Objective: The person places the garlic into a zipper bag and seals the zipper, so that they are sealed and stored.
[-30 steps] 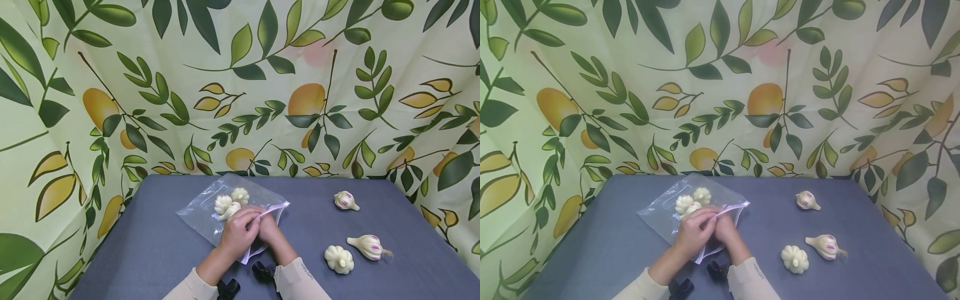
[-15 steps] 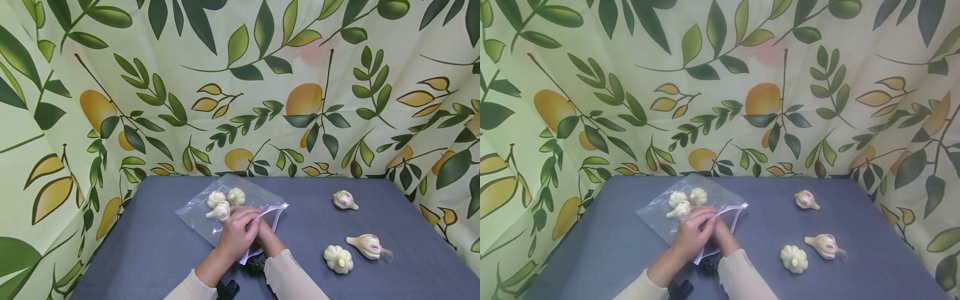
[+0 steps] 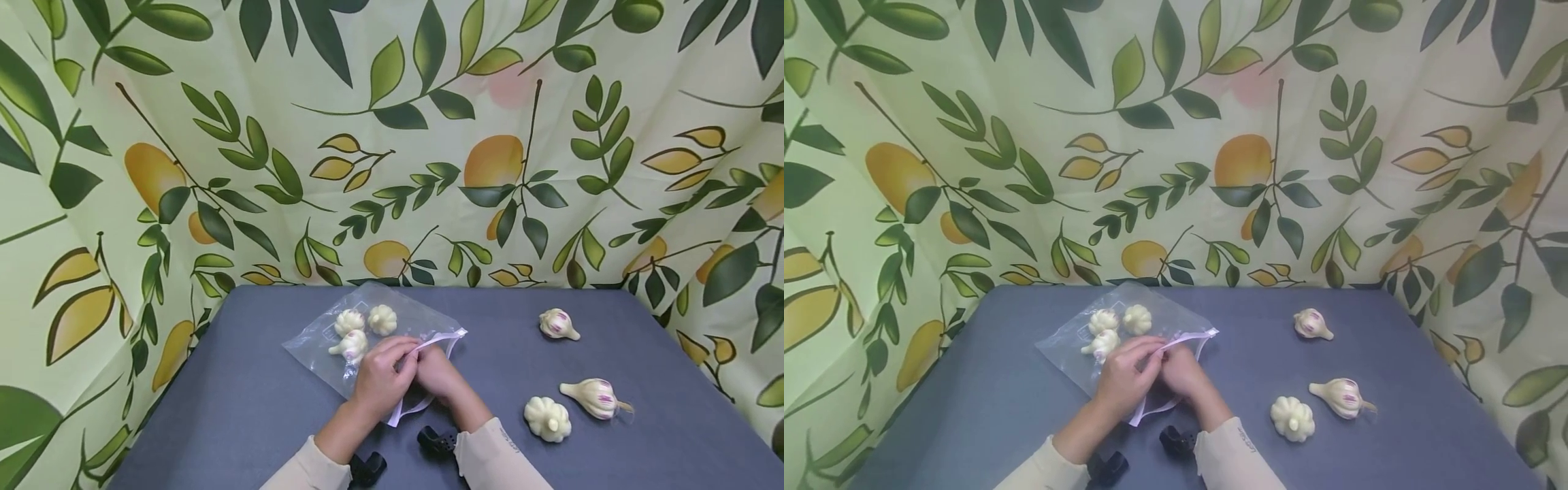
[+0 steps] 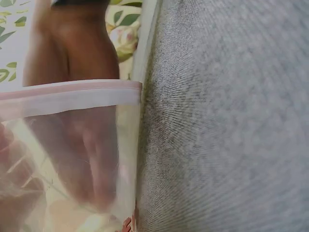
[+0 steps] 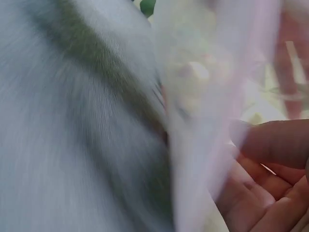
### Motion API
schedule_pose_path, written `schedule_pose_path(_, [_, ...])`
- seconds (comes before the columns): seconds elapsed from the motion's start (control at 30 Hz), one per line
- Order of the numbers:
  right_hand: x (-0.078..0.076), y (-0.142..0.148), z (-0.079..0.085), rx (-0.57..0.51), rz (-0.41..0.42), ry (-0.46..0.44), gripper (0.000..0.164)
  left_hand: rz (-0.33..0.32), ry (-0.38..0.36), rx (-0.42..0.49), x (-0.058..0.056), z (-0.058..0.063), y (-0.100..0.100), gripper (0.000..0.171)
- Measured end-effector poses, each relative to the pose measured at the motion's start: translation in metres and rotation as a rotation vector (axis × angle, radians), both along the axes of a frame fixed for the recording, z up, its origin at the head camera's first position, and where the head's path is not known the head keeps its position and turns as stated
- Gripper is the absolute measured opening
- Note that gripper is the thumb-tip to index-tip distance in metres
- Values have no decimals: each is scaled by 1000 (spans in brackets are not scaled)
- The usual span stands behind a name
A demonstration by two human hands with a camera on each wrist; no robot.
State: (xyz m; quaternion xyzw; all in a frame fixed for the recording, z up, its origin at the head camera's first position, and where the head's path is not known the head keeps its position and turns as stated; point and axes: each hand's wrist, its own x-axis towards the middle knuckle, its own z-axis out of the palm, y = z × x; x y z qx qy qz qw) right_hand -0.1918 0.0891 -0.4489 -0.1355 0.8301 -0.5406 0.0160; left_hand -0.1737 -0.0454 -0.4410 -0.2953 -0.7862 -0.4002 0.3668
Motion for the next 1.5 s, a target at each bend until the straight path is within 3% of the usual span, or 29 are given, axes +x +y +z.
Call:
schedule_pose_path(0.2, [19, 35, 24, 49, 143, -49, 30, 7, -6, -6, 0, 2, -2, 12])
schedule_pose_path(0.37, [41, 66, 46, 117, 187, -21, 36, 10, -30, -8, 1, 2, -2, 13])
schedule_pose_path(0.47, [54, 87, 60, 174, 155, 5, 35, 3, -26, -5, 1, 1, 0, 13])
schedule_pose_path(0.7, [72, 140, 80, 291, -10, -2, 40, -9, -11, -4, 2, -2, 2, 12])
schedule_pose_path(0.9, [74, 172, 88, 274, -46, -49, 46, 4, -22, 0, 1, -3, 1, 12])
schedule_pose_path(1.23, [71, 204, 82, 551, -36, -151, 59, -9, -22, 3, 0, -2, 1, 12])
schedule_pose_path(1.4, [67, 210, 75, 590, -20, -188, 63, 0, -20, -1, -1, -2, 0, 12])
schedule_pose_path(1.5, [66, 212, 73, 561, 7, -213, 64, 1, -22, -1, -1, -3, 0, 12])
